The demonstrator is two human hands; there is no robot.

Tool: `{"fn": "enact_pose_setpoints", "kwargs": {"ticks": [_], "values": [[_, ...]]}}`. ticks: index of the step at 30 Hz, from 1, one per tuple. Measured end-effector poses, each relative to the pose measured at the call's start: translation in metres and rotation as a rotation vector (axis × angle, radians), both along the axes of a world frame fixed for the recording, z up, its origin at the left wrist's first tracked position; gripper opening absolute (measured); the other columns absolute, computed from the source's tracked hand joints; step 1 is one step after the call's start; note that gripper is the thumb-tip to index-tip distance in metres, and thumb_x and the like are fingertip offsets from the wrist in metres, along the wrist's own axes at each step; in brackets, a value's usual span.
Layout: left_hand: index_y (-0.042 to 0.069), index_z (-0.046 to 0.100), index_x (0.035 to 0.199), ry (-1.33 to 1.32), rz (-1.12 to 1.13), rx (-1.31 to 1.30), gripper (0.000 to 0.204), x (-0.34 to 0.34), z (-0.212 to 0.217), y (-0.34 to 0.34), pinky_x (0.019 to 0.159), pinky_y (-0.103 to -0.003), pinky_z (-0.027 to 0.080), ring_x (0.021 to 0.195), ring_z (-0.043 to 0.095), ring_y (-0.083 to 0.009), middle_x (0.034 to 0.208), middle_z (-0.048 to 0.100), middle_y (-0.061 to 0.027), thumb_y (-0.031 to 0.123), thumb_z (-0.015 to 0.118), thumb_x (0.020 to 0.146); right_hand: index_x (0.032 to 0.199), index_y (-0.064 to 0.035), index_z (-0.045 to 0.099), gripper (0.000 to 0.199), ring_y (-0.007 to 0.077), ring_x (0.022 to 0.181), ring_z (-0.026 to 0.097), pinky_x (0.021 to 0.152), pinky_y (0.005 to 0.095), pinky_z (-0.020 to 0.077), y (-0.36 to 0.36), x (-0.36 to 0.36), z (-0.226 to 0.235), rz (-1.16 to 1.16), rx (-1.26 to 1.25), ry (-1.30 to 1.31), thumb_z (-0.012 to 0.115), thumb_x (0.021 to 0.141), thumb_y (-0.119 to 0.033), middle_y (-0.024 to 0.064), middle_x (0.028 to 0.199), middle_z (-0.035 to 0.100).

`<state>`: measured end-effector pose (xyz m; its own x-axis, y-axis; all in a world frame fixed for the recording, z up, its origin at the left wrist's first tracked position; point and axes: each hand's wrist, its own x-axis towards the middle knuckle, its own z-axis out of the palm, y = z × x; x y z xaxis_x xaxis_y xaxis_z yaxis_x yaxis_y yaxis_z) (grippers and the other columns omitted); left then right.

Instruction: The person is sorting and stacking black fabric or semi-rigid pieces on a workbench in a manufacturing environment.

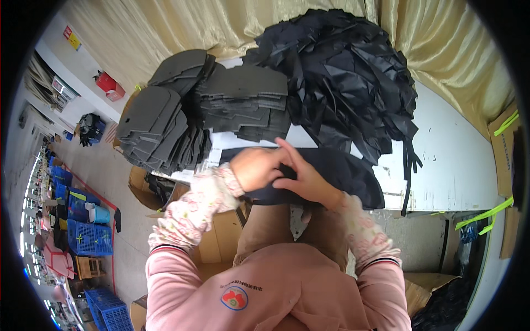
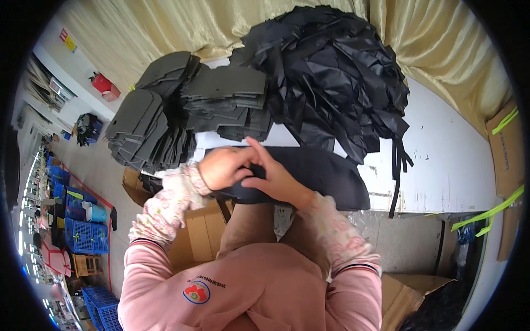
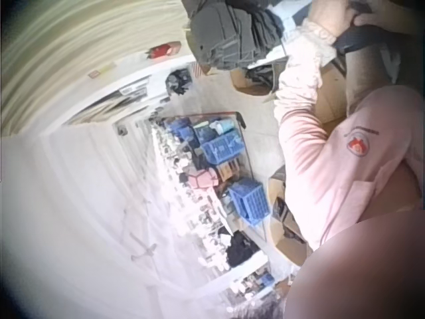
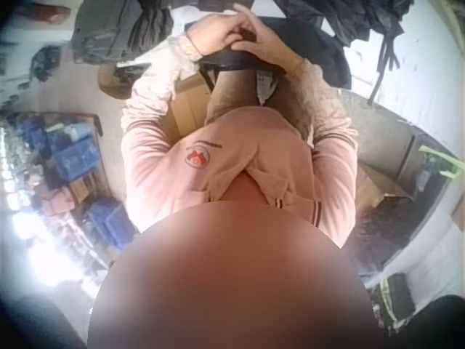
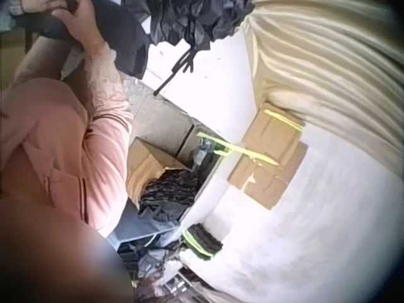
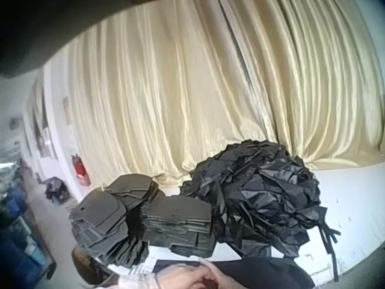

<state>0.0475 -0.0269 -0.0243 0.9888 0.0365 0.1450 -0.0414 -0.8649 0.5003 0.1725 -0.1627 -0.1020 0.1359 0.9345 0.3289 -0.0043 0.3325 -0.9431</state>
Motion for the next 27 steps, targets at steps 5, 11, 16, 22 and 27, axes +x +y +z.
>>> {"fn": "enact_pose_setpoints", "kwargs": {"ticks": [5,11,16,22,27], "values": [[0.007,0.059,0.099,-0.331,0.147,0.201,0.025,0.027,0.040,0.058,0.084,-0.041,0.045,0.096,0.057,-0.0336,0.098,0.061,-0.0127,0.014,0.069,0.077,0.135,-0.0002,0.043,0.044,0.0077,0.065,0.052,0.064,0.0207,0.0435,0.008,0.010,-0.005,-0.085,-0.162,0.330,0.053,0.093,-0.005,0.0043,0.081,0.061],[0.019,0.053,0.131,0.394,0.418,0.567,0.064,0.051,0.019,0.174,0.110,-0.058,0.021,0.140,0.024,-0.0363,0.144,0.038,-0.0158,0.045,0.072,0.076,0.121,-0.0008,0.056,0.027,0.0039,0.051,0.045,0.051,0.0175,0.0382,0.004,0.021,0.001,-0.136,-0.253,0.270,0.048,0.097,-0.012,0.0006,0.067,0.055],[0.006,0.061,0.106,0.274,0.258,0.323,0.033,0.055,0.026,0.189,0.101,-0.040,0.040,0.121,0.050,-0.0341,0.130,0.053,-0.0168,0.020,0.071,0.078,0.114,0.0015,0.058,0.024,0.0060,0.060,0.053,0.059,0.0183,0.0436,0.004,0.025,-0.013,-0.170,-0.157,0.265,0.046,0.098,-0.011,0.0027,0.075,0.061],[0.001,0.054,0.107,-0.395,0.311,-0.160,0.032,0.032,0.056,0.120,0.096,-0.029,0.042,0.108,0.059,-0.0231,0.113,0.063,-0.0138,-0.011,0.045,0.078,0.107,0.0019,0.060,0.017,0.0050,0.064,0.055,0.060,0.0184,0.0446,0.007,0.019,-0.007,-0.346,-0.062,0.230,0.053,0.096,-0.010,0.0025,0.076,0.062],[0.002,0.048,0.125,-0.463,0.347,-0.834,0.038,0.007,0.014,0.018,0.097,-0.030,0.041,0.109,0.056,-0.0152,0.118,0.061,-0.0066,-0.004,0.054,0.089,0.101,0.0017,0.059,0.014,0.0041,0.064,0.055,0.058,0.0187,0.0447,0.006,0.000,0.042,-0.385,0.030,0.180,0.056,0.095,-0.010,0.0009,0.073,0.061]]}}
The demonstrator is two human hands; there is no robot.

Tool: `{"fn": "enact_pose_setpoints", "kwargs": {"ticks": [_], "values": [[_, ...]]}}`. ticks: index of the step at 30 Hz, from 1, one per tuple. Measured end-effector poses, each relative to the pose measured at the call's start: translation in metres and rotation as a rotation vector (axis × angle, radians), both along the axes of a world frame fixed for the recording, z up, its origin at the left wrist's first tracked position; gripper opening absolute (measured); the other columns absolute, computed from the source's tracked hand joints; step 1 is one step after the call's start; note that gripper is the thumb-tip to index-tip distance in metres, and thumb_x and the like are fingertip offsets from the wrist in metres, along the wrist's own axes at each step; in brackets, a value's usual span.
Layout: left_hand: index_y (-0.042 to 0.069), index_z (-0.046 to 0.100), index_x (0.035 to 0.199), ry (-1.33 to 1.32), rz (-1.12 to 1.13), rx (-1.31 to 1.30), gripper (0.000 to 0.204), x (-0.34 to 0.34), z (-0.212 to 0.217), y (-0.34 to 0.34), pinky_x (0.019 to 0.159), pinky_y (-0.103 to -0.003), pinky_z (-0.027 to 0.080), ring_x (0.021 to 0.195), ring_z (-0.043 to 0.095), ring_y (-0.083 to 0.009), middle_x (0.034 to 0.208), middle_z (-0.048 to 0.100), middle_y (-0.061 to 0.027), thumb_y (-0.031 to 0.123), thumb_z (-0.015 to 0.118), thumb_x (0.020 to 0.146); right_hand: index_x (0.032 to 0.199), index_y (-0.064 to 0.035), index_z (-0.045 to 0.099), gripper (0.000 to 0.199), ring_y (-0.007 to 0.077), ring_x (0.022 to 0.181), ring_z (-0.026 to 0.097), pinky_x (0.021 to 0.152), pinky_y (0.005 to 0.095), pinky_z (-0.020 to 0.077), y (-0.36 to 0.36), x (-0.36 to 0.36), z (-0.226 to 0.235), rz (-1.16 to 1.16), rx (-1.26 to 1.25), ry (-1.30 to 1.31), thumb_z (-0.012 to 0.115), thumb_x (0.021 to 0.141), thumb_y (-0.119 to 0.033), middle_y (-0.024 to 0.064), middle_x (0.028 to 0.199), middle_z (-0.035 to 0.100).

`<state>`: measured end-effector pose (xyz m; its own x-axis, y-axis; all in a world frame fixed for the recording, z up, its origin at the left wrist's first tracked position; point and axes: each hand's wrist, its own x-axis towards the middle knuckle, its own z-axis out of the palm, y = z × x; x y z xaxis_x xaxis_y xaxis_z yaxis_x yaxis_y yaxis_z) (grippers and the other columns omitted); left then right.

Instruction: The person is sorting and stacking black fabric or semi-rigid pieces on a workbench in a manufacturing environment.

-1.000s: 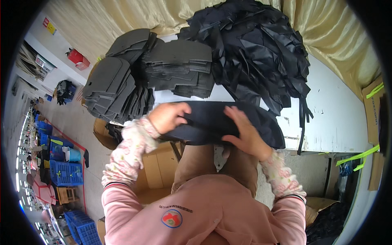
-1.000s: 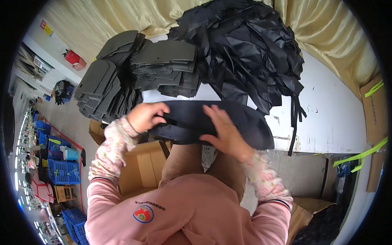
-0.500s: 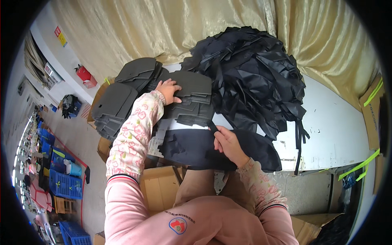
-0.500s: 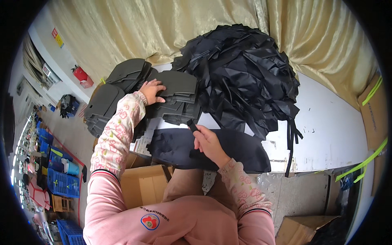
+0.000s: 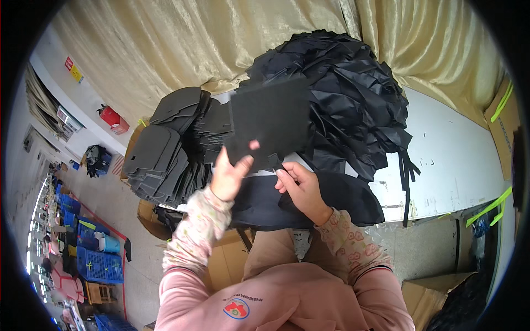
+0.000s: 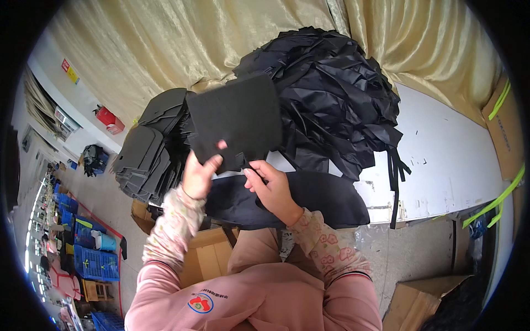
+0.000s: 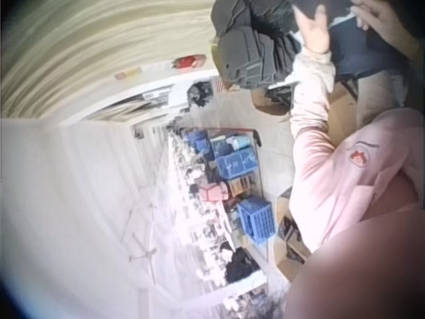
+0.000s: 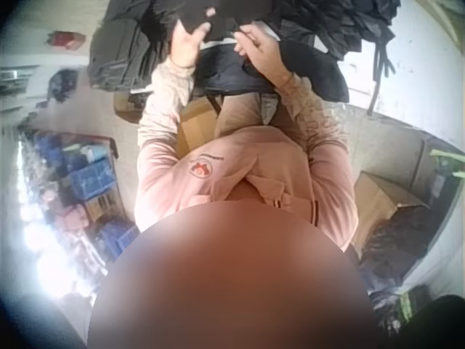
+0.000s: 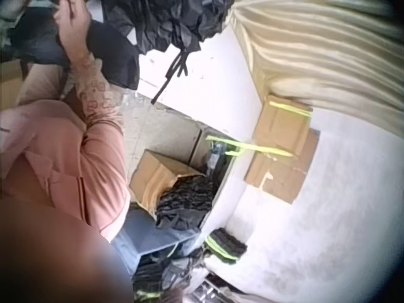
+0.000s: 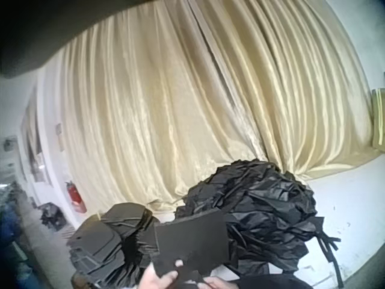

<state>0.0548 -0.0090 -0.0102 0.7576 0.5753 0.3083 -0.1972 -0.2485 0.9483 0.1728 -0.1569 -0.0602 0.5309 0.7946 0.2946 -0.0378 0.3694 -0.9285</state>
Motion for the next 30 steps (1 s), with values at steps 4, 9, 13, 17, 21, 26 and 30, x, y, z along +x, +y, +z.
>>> {"fn": "enact_pose_setpoints", "kwargs": {"ticks": [4,9,13,17,21,26,30], "values": [[0.002,0.051,0.120,-0.108,-0.078,-0.122,0.029,-0.004,-0.046,-0.023,0.091,-0.029,0.043,0.101,0.056,-0.0143,0.112,0.061,-0.0045,-0.001,0.055,0.091,0.099,0.0012,0.060,0.012,0.0048,0.065,0.058,0.058,0.0181,0.0463,0.004,-0.004,0.004,0.019,-0.017,-0.017,0.056,0.095,-0.009,0.0015,0.074,0.062],[0.002,0.055,0.123,-0.027,-0.086,0.187,0.041,-0.006,-0.040,-0.041,0.088,-0.030,0.044,0.098,0.058,-0.0187,0.110,0.061,-0.0102,-0.009,0.048,0.084,0.095,0.0002,0.058,0.011,0.0050,0.063,0.056,0.056,0.0193,0.0454,-0.002,-0.011,0.000,0.012,-0.050,0.067,0.057,0.094,-0.011,0.0012,0.072,0.061],[0.004,0.056,0.129,0.014,-0.113,0.717,0.066,-0.005,-0.028,-0.038,0.105,-0.041,0.035,0.120,0.053,-0.0317,0.126,0.058,-0.0171,-0.015,0.043,0.068,0.115,-0.0005,0.057,0.029,0.0128,0.081,0.061,0.071,0.0258,0.0500,-0.008,0.009,-0.030,-0.194,0.143,-0.523,0.061,0.088,-0.010,0.0059,0.091,0.064],[0.006,0.059,0.127,0.132,0.013,1.154,0.067,-0.017,-0.013,-0.027,0.112,-0.050,0.027,0.132,0.044,-0.0285,0.132,0.056,-0.0128,-0.013,0.048,0.063,0.124,-0.0013,0.052,0.041,0.0166,0.102,0.057,0.088,0.0321,0.0474,-0.062,0.052,0.048,0.435,-0.206,-0.496,0.064,0.084,-0.006,0.0073,0.110,0.060],[0.005,0.057,0.129,0.163,0.016,1.344,0.055,-0.022,-0.011,-0.017,0.111,-0.050,0.028,0.131,0.045,-0.0287,0.135,0.053,-0.0122,0.000,0.061,0.075,0.125,-0.0018,0.051,0.047,0.0150,0.099,0.057,0.084,0.0293,0.0471,-0.081,0.060,0.044,0.616,-0.068,0.284,0.067,0.081,-0.004,0.0033,0.113,0.059],[-0.003,0.050,0.132,-0.034,-0.246,0.577,0.069,-0.042,-0.016,-0.025,0.104,-0.043,0.040,0.120,0.055,-0.0270,0.135,0.051,-0.0205,0.017,0.080,0.073,0.120,-0.0016,0.052,0.037,0.0069,0.084,0.059,0.069,0.0200,0.0477,-0.082,0.068,0.009,0.061,-0.170,0.181,0.066,0.086,-0.009,0.0025,0.101,0.062],[-0.004,0.059,0.120,-0.301,0.293,-0.062,0.033,-0.063,-0.038,-0.019,0.080,-0.025,0.053,0.096,0.064,-0.0159,0.119,0.062,-0.0171,-0.002,0.062,0.087,0.112,-0.0034,0.055,0.029,0.0035,0.066,0.054,0.055,0.0164,0.0411,-0.120,0.107,-0.071,0.030,-0.566,0.219,0.066,0.086,-0.010,-0.0021,0.085,0.062]]}}
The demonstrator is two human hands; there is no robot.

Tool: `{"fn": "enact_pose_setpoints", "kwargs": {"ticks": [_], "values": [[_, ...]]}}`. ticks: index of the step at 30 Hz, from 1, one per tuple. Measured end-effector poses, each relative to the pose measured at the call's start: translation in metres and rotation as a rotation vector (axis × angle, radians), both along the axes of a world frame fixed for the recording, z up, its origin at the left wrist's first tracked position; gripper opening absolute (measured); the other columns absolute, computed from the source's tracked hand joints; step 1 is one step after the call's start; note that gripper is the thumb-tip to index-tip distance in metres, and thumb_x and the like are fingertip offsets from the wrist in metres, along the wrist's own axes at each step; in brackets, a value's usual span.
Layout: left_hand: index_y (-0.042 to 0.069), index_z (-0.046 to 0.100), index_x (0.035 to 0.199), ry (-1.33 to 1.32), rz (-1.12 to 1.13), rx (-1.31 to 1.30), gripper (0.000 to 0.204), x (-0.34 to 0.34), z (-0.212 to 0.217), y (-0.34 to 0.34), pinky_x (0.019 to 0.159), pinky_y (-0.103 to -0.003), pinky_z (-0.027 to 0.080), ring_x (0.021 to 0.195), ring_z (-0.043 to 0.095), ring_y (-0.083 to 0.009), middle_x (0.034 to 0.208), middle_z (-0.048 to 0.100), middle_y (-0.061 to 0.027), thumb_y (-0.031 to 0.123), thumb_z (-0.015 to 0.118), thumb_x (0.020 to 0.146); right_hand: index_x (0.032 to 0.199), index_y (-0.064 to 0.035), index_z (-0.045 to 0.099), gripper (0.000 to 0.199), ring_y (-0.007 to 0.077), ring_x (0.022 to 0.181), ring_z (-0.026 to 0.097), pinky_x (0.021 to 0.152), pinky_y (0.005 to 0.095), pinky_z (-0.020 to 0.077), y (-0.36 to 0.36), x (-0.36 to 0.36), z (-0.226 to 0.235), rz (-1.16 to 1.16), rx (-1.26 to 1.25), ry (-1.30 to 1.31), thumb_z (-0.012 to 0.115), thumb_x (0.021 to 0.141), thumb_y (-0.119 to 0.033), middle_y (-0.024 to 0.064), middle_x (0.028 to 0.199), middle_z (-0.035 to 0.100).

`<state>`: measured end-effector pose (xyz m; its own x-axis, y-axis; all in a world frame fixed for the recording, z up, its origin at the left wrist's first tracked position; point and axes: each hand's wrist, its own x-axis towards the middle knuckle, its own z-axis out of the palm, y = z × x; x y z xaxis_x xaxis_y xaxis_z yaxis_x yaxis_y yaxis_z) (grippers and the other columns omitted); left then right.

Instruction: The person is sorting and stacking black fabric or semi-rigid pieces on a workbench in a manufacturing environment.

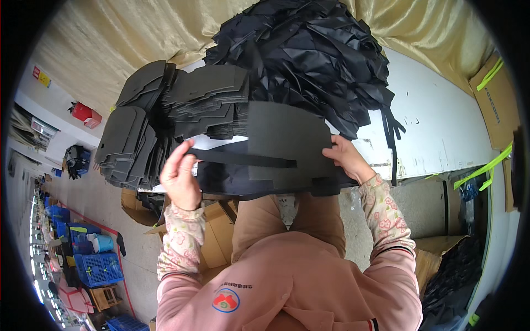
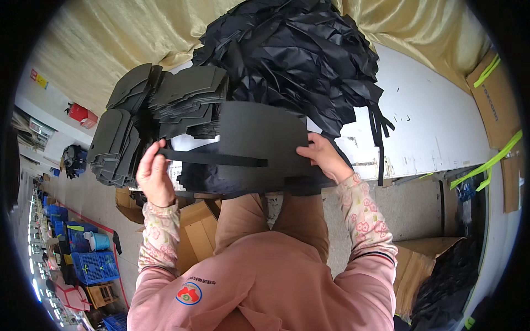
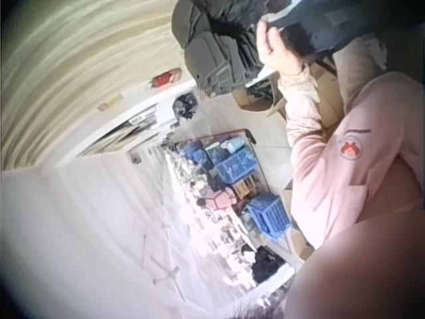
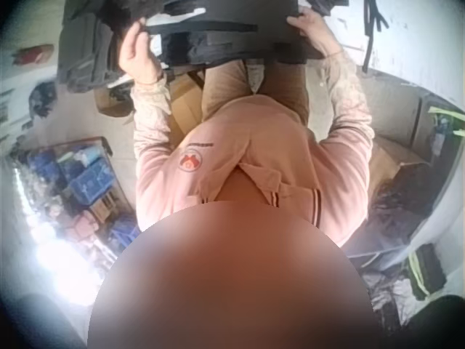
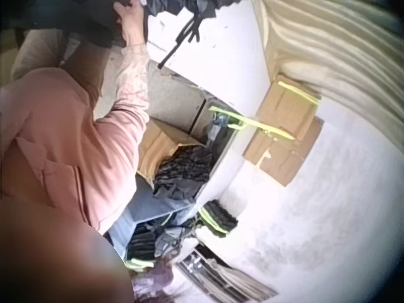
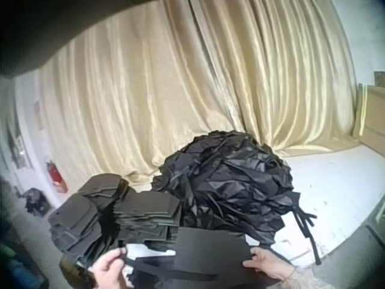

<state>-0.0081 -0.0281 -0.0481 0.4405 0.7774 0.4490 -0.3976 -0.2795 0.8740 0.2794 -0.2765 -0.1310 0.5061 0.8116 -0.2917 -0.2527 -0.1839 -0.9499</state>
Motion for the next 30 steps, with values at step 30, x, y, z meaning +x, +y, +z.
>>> {"fn": "enact_pose_setpoints", "kwargs": {"ticks": [30], "values": [[0.007,0.051,0.124,-0.023,-0.830,-1.576,0.041,0.089,-0.162,-0.171,0.107,-0.039,0.035,0.123,0.046,-0.0225,0.129,0.052,-0.0070,0.027,0.064,0.091,0.110,-0.0010,0.053,0.031,0.0078,0.067,0.062,0.049,0.0164,0.0399,-0.079,0.027,-0.070,-0.257,-0.036,0.054,0.069,0.084,-0.006,0.0071,0.087,0.069]]}}
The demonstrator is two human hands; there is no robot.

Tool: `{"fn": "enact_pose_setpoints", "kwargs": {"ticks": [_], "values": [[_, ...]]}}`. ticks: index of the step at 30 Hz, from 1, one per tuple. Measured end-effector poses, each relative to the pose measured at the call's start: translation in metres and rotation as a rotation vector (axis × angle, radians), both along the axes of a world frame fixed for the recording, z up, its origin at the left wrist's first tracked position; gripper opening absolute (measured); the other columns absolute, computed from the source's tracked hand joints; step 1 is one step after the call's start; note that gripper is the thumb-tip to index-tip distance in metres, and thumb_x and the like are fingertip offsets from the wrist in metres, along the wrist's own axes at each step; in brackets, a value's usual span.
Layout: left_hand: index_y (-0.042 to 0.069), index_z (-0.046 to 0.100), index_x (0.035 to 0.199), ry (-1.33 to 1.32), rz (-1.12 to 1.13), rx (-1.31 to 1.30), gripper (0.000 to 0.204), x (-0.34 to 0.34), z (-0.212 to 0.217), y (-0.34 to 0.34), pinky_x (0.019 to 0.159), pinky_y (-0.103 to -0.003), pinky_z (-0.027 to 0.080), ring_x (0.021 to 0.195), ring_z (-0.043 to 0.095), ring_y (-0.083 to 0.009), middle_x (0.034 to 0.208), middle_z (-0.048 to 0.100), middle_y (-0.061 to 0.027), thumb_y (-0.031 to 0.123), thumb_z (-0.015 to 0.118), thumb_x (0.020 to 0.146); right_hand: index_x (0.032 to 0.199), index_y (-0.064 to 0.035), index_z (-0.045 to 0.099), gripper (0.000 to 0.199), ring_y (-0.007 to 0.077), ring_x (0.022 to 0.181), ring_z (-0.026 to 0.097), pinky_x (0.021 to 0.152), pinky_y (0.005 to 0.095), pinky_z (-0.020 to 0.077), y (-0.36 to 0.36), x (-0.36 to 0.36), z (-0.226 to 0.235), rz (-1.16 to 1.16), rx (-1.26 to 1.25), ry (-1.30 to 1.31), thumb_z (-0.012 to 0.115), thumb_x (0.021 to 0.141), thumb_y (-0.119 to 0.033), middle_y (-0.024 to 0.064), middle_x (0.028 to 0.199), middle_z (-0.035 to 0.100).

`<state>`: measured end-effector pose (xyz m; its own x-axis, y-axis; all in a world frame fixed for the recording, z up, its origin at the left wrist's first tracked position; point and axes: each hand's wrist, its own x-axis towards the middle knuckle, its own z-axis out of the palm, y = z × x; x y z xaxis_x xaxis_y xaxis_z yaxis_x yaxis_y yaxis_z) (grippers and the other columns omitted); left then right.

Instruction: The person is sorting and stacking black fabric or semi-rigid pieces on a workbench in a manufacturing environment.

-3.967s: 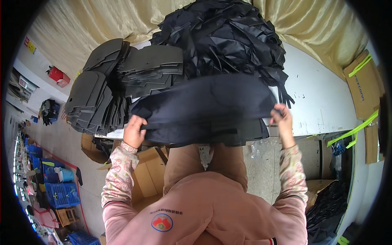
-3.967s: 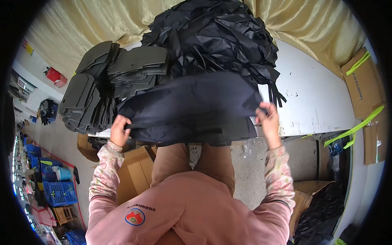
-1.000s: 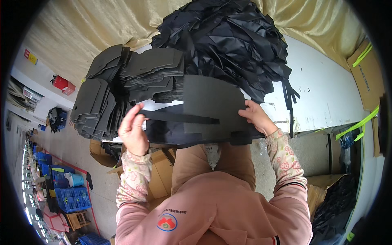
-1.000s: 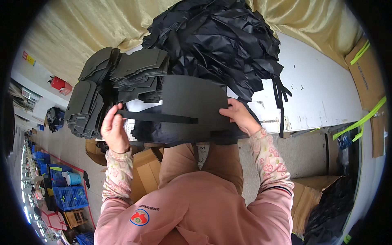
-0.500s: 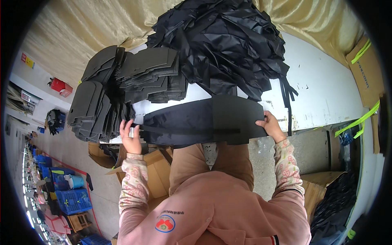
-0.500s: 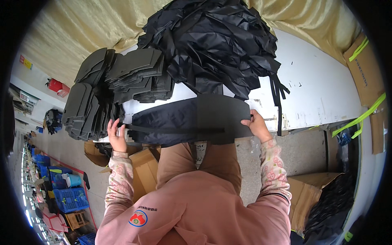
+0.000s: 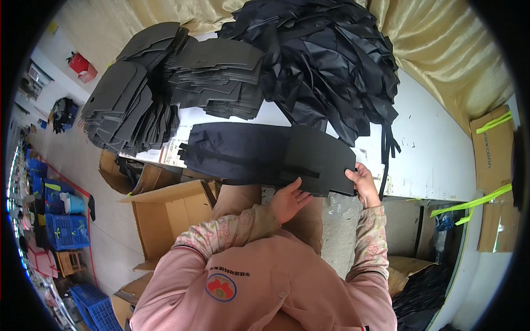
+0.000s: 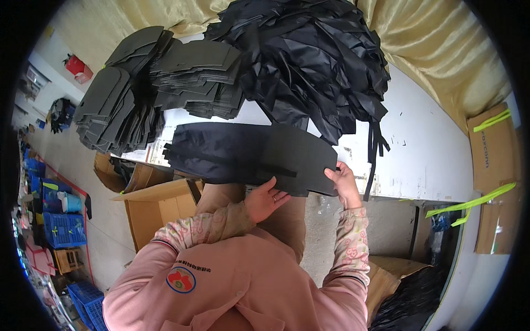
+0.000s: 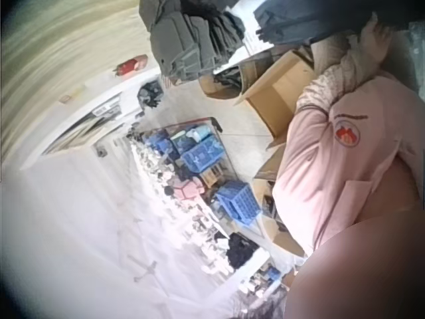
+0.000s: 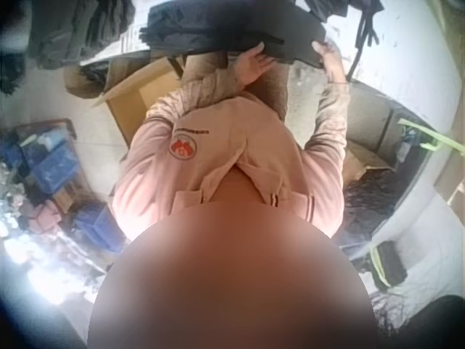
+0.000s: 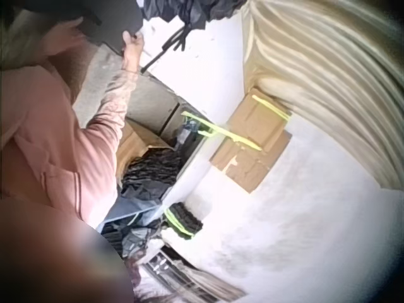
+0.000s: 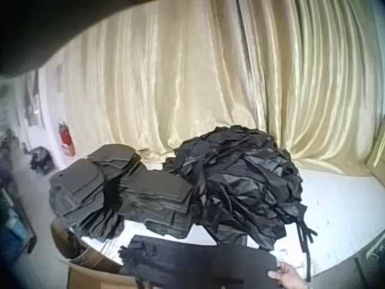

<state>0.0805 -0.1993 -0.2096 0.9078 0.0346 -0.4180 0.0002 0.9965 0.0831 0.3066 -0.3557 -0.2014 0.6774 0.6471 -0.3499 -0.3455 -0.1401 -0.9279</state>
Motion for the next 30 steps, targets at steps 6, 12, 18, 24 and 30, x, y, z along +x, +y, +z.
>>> {"fn": "enact_pose_setpoints", "kwargs": {"ticks": [6,12,18,24,30], "values": [[0.011,0.055,0.119,0.081,0.081,0.025,0.034,0.021,0.008,-0.005,0.102,-0.038,0.040,0.112,0.054,-0.0196,0.119,0.059,-0.0034,0.018,0.067,0.088,0.111,0.0017,0.050,0.032,0.0152,0.085,0.065,0.076,0.0247,0.0523,0.000,-0.008,0.002,0.030,-0.084,-0.070,0.066,0.083,0.003,0.0123,0.098,0.067],[0.007,0.056,0.120,0.160,0.118,0.104,0.030,0.028,-0.001,-0.010,0.099,-0.039,0.045,0.110,0.057,-0.0202,0.121,0.059,-0.0040,0.012,0.063,0.090,0.113,0.0045,0.047,0.036,0.0149,0.092,0.061,0.082,0.0252,0.0482,0.007,-0.021,0.010,0.011,-0.095,-0.376,0.065,0.082,0.007,0.0124,0.101,0.064],[0.006,0.055,0.122,0.113,0.096,0.113,0.032,0.028,-0.006,-0.007,0.100,-0.041,0.044,0.113,0.056,-0.0230,0.123,0.058,-0.0074,0.014,0.062,0.091,0.115,0.0035,0.047,0.040,0.0167,0.095,0.060,0.085,0.0273,0.0466,0.013,-0.026,0.020,0.016,-0.234,-0.576,0.067,0.081,0.005,0.0130,0.102,0.064],[0.003,0.052,0.124,0.077,-0.373,-0.084,0.038,-0.004,-0.012,0.008,0.101,-0.043,0.043,0.115,0.055,-0.0256,0.125,0.057,-0.0122,0.025,0.060,0.093,0.116,0.0028,0.050,0.043,0.0240,0.094,0.062,0.081,0.0319,0.0483,0.006,-0.020,0.029,0.015,-0.447,-0.631,0.071,0.080,-0.005,0.0174,0.102,0.064],[0.011,0.044,0.135,-0.389,-0.813,1.507,0.059,-0.008,0.037,0.022,0.104,-0.049,0.037,0.128,0.044,-0.0298,0.139,0.045,-0.0139,0.038,0.065,0.088,0.103,-0.0040,0.063,0.025,0.0280,0.076,0.061,0.070,0.0361,0.0497,0.057,-0.010,0.045,-0.072,-0.298,-1.076,0.070,0.081,-0.012,0.0132,0.085,0.063]]}}
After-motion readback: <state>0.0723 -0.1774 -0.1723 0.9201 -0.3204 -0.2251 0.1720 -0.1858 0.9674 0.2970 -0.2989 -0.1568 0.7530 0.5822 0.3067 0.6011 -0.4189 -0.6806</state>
